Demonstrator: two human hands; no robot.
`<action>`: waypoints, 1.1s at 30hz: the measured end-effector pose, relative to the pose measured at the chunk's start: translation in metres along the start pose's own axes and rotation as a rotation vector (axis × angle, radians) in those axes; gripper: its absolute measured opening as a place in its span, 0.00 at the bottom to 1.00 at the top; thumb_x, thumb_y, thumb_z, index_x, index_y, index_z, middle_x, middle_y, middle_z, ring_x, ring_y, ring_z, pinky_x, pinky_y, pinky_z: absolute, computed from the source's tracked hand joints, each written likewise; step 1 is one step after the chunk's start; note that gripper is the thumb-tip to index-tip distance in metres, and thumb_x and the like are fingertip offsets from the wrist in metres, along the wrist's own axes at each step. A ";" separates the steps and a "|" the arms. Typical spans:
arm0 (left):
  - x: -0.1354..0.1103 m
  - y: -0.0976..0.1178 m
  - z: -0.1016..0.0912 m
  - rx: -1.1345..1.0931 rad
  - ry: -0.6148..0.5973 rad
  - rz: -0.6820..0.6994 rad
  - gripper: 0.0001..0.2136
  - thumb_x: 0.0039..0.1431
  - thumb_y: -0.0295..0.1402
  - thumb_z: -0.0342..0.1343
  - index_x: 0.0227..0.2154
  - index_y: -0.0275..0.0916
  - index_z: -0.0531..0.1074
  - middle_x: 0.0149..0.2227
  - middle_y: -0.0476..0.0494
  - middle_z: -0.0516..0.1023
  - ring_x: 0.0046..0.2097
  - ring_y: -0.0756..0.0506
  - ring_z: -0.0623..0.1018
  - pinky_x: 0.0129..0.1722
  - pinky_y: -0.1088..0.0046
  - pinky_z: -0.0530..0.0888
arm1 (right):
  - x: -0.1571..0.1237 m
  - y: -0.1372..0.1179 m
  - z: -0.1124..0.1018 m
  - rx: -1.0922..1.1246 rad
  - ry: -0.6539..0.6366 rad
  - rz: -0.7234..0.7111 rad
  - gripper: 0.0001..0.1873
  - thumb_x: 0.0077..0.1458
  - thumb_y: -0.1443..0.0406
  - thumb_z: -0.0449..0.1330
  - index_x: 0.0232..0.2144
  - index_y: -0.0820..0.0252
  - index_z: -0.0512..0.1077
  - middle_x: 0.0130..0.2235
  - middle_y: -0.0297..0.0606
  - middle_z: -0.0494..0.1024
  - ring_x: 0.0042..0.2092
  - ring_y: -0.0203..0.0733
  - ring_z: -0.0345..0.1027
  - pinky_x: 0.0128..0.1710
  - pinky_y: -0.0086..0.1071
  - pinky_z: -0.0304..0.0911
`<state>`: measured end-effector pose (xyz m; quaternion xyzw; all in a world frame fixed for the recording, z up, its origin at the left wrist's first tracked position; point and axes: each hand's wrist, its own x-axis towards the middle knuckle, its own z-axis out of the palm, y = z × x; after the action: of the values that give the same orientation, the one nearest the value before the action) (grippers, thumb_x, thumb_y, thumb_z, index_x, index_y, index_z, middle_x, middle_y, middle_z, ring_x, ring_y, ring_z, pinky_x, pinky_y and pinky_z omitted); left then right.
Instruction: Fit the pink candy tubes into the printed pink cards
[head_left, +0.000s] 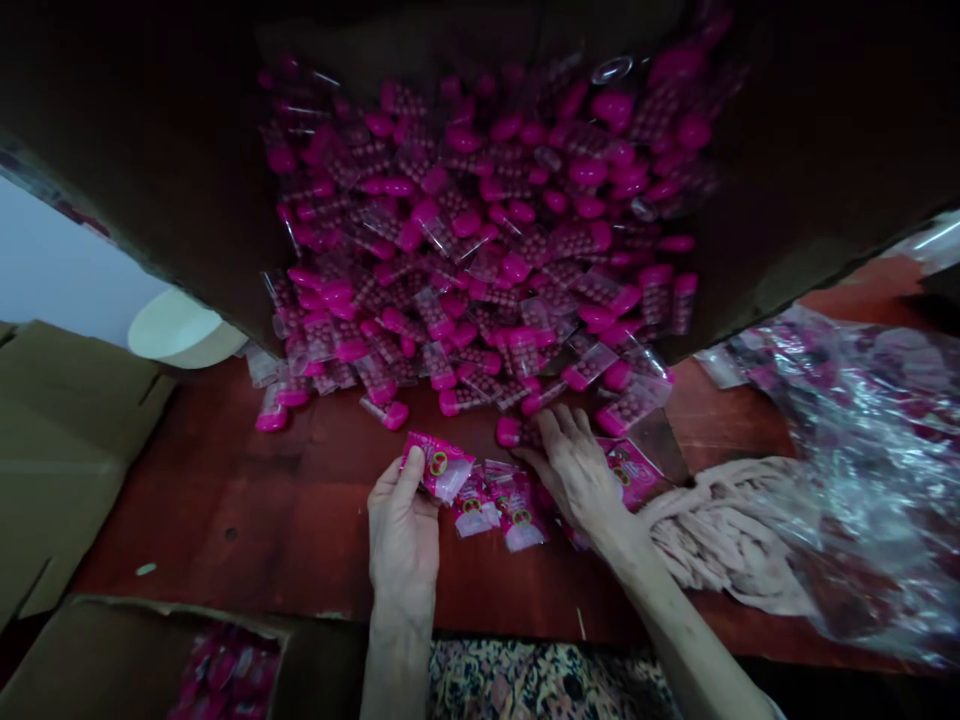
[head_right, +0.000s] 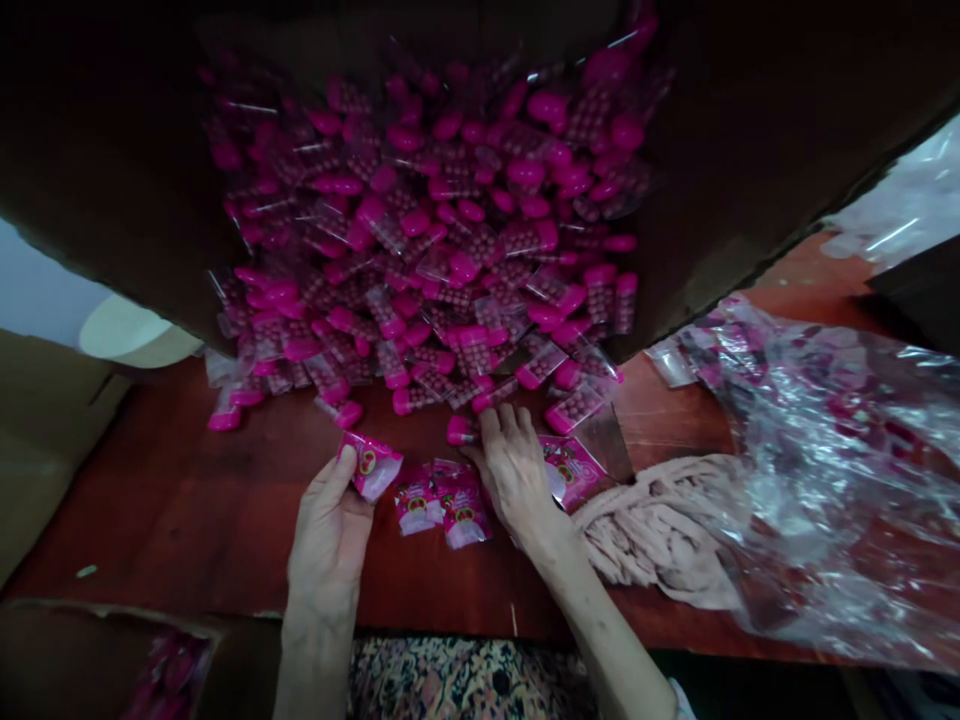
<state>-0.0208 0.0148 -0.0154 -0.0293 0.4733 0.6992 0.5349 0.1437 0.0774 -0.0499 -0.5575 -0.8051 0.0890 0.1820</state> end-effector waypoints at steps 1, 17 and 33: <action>0.000 0.000 0.000 0.000 0.002 0.006 0.05 0.45 0.29 0.64 0.26 0.34 0.76 0.26 0.46 0.80 0.27 0.51 0.76 0.30 0.75 0.73 | -0.001 -0.001 0.001 0.014 0.007 0.013 0.09 0.55 0.62 0.56 0.34 0.64 0.69 0.33 0.47 0.71 0.37 0.53 0.62 0.35 0.42 0.60; -0.005 -0.013 0.016 -0.005 0.027 0.077 0.08 0.40 0.33 0.66 0.22 0.35 0.76 0.23 0.48 0.79 0.25 0.52 0.75 0.31 0.75 0.71 | -0.041 -0.073 -0.026 0.420 0.393 0.208 0.12 0.45 0.62 0.65 0.30 0.59 0.66 0.28 0.34 0.66 0.29 0.39 0.64 0.26 0.31 0.62; -0.002 -0.018 0.018 0.066 0.031 0.088 0.08 0.41 0.32 0.66 0.21 0.35 0.72 0.20 0.51 0.75 0.23 0.54 0.72 0.28 0.77 0.70 | -0.046 -0.063 -0.022 0.474 0.317 0.082 0.12 0.47 0.67 0.64 0.36 0.60 0.67 0.32 0.36 0.67 0.34 0.41 0.66 0.31 0.33 0.67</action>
<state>0.0020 0.0256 -0.0160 -0.0019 0.5052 0.7055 0.4970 0.1121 0.0103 -0.0173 -0.5386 -0.6999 0.1937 0.4271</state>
